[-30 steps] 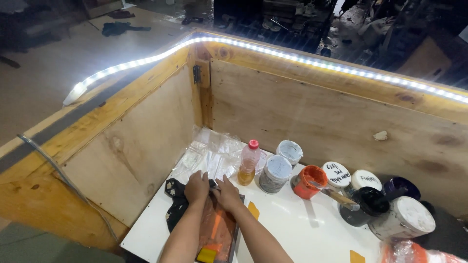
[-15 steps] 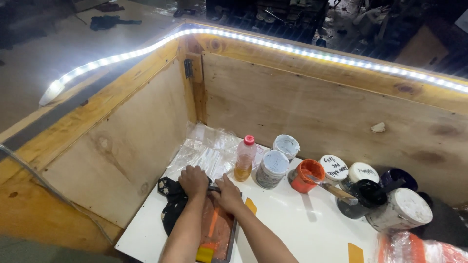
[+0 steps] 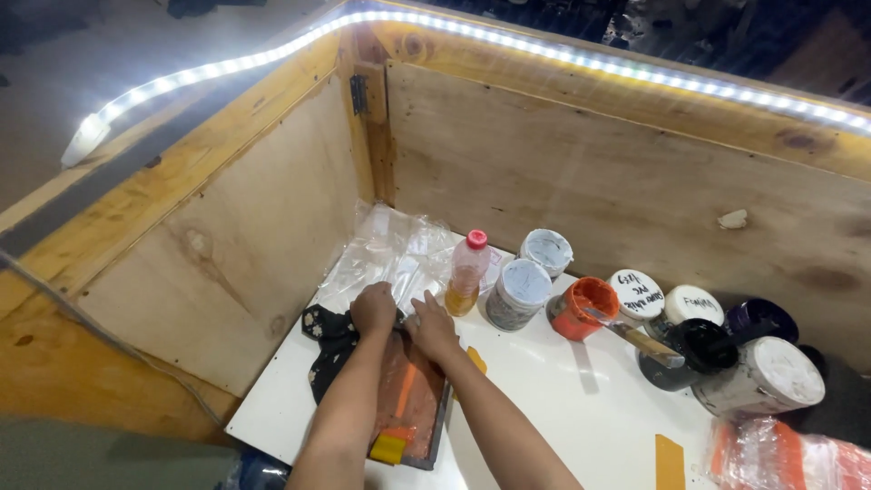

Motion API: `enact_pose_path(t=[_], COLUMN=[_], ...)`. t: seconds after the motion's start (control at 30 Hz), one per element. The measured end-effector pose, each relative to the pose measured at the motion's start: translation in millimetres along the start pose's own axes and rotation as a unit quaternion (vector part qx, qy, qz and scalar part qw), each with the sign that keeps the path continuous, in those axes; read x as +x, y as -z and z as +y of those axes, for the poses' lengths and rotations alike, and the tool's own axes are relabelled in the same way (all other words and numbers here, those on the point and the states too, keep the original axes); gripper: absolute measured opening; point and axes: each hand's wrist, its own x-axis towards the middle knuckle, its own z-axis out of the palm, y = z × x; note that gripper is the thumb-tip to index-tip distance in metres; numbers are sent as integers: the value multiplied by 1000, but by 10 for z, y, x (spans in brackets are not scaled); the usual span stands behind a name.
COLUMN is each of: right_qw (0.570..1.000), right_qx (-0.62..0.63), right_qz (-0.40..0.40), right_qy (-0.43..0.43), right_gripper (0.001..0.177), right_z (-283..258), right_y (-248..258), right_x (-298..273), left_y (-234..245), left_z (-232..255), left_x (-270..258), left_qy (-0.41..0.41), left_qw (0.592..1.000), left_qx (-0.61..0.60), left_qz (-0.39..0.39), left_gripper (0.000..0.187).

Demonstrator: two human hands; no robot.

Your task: The person uses a squeegee to spread orange ink across a screen printing frame. They then press the frame onto small rectangular pieces of material, transferring the ink. The person repeats this process, handling the printed items and placing them on the table.

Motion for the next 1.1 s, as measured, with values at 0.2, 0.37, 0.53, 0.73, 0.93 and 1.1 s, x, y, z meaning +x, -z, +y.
enact_pose_path(t=[0.2, 0.37, 0.53, 0.73, 0.93, 1.1], right_qw=[985, 941, 842, 777, 942, 905], right_qx=[157, 324, 522, 609, 297, 381], right_qz=[61, 75, 107, 150, 158, 189], right_qy=[23, -64, -88, -54, 17, -11], right_gripper=[56, 55, 62, 51, 76, 22], right_z=[-44, -29, -41, -94, -323, 107], right_y=[-87, -154, -255, -287, 21, -323], right_x=[76, 196, 296, 392, -45, 388], left_y=[500, 525, 319, 576, 877, 1017], left_z=[233, 350, 223, 208, 499, 828], left_x=[-119, -271, -233, -252, -316, -522], left_qy=[69, 50, 41, 64, 99, -25], left_qw=[995, 985, 975, 982, 971, 967], left_qx=[-63, -160, -205, -177, -198, -251], left_qz=[17, -30, -76, -19, 88, 32], left_gripper=[23, 23, 29, 52, 46, 38])
